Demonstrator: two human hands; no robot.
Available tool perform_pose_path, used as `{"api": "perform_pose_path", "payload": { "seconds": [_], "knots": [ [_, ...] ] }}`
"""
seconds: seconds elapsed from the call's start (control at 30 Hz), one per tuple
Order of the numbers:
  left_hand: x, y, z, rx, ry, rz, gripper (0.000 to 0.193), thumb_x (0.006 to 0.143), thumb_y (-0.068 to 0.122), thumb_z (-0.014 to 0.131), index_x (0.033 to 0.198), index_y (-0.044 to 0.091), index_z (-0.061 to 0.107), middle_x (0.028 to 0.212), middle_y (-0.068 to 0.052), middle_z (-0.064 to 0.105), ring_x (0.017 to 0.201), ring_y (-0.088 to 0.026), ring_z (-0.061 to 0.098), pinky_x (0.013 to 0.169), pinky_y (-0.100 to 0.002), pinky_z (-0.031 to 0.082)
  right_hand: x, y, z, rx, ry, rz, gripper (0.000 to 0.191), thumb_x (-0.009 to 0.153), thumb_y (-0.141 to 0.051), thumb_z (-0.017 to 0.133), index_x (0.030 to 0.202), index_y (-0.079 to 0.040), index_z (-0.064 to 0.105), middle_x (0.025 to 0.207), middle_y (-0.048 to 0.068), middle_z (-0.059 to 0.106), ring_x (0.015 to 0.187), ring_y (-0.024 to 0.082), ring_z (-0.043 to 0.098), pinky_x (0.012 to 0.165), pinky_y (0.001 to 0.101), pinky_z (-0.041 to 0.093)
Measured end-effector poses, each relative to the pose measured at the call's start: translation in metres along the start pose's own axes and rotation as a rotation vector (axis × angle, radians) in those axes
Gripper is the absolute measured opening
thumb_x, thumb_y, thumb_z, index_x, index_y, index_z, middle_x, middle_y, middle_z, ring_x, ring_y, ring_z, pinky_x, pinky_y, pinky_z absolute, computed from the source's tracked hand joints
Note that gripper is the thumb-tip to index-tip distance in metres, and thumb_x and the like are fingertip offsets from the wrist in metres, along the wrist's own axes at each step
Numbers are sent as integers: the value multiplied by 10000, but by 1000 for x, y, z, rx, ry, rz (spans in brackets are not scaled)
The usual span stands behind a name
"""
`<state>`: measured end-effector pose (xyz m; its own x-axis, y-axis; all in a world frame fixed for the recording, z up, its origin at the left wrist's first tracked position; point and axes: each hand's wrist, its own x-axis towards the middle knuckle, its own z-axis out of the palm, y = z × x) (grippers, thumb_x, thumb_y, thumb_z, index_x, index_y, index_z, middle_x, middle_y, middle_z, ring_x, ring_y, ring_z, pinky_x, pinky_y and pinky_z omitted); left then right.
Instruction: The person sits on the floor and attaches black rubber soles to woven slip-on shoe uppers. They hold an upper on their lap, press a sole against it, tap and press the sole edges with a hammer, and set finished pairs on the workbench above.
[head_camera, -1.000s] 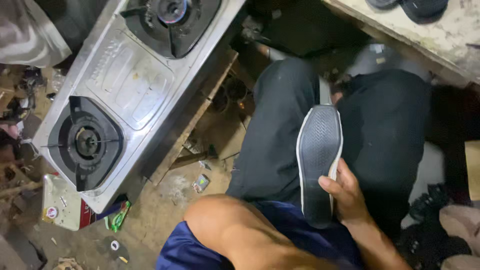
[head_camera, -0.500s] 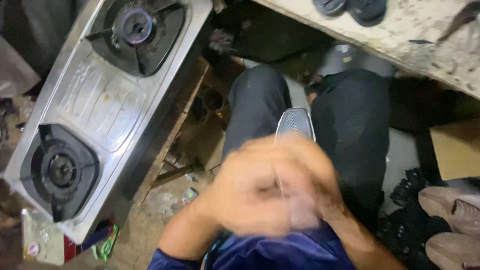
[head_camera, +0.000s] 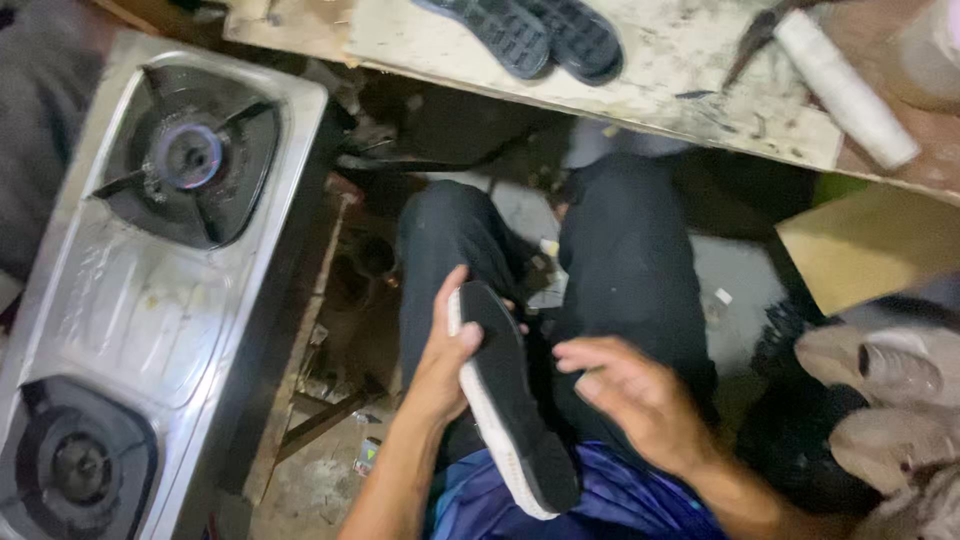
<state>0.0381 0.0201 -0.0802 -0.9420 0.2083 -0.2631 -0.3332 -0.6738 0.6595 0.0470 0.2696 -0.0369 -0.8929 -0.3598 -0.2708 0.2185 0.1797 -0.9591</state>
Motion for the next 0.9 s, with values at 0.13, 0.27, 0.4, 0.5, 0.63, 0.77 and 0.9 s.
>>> {"api": "perform_pose_path", "payload": {
  "seconds": [0.13,0.27,0.4,0.5,0.63,0.77,0.9],
  "knots": [
    [-8,0,-5,-105,-15,-90,1076,807,489,776,1618,249,110,1321,-165,568,1177,-360,628,961,-502,539,-4,-9,-46,91,321,-71,288,1010,-157,579,1191,21,715,1187,128,751,1044,185,717,873,307,588],
    [-6,-5,-7,116,-128,24,1061,908,454,759,1712,102,163,1367,-193,562,1229,-336,593,1048,-477,499,7,-31,-88,-151,541,-199,242,1018,-106,637,1214,20,704,1172,122,739,1052,179,695,928,310,561],
    [-1,-16,2,102,-102,3,860,962,393,675,1624,76,227,1283,-175,568,1148,-342,634,999,-499,536,40,-66,-150,-830,724,-576,212,1065,-55,705,1255,34,669,1275,191,678,1186,297,665,1057,380,527],
    [4,-23,14,35,-111,-62,731,973,381,597,1544,114,226,1212,-176,590,1054,-342,674,915,-513,580,80,-68,-192,-1137,684,-692,289,1038,-117,725,1265,49,661,1274,221,648,1190,364,630,1032,444,513],
    [15,-34,22,-11,-34,-108,635,1034,345,489,1564,141,205,1141,-179,597,949,-320,681,852,-503,603,125,-50,-223,-1380,538,-421,438,969,-190,752,1332,47,686,1115,266,656,987,441,636,864,537,499],
    [23,-50,16,14,93,-135,616,1058,345,434,1586,165,174,1057,-166,602,874,-305,683,791,-491,602,124,-46,-216,-1135,535,-517,334,1127,-162,682,1411,8,638,1250,199,683,1158,356,679,1054,449,536],
    [28,-55,7,37,65,-140,671,1067,343,425,1624,166,95,1035,-163,604,851,-305,691,768,-465,601,55,-36,-154,-379,613,-316,524,1098,-169,563,1571,5,419,1265,107,647,1042,240,681,820,357,563]
  ]
}}
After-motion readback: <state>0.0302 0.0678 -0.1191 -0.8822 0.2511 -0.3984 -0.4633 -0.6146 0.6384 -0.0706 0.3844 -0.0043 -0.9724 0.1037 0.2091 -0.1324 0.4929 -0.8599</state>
